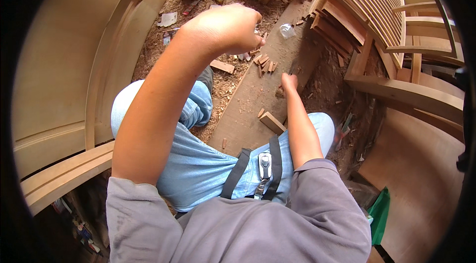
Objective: The person sits on the workshop floor and uses a chisel to shave and shape small wooden pieces. They repeatedly scrape the wood, rotate the pieces, and discard shavings. A second person works in the background assembling a wooden frame.
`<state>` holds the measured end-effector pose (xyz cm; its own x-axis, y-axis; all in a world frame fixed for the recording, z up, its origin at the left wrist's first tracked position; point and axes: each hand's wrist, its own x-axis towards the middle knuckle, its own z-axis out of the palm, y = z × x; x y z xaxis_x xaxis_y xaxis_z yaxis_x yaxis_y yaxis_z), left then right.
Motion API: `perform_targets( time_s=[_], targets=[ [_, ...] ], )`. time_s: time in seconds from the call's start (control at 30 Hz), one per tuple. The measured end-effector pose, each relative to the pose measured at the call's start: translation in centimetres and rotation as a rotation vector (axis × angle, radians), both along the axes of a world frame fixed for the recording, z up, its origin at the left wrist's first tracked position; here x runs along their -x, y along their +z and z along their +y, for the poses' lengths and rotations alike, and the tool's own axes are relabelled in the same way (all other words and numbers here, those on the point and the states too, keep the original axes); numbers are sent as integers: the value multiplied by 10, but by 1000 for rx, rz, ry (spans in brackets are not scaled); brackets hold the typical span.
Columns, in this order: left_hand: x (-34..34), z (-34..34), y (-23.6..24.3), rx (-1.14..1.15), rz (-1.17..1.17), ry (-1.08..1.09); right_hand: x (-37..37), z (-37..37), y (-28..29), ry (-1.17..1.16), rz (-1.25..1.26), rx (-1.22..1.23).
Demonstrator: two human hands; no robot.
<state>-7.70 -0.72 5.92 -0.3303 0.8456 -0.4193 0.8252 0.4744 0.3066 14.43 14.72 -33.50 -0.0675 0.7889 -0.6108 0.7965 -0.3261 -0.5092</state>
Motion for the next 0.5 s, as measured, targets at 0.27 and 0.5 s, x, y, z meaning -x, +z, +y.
perform_targets(
  time_s=[0.27, 0.5],
  targets=[
    [2, -11, -3, 52, -80, 29, 68, -11, -15, -77, 367, 34],
    [10, -25, -9, 6, -55, 57, 116, -30, -10, 269, -162, -342]
  ],
)
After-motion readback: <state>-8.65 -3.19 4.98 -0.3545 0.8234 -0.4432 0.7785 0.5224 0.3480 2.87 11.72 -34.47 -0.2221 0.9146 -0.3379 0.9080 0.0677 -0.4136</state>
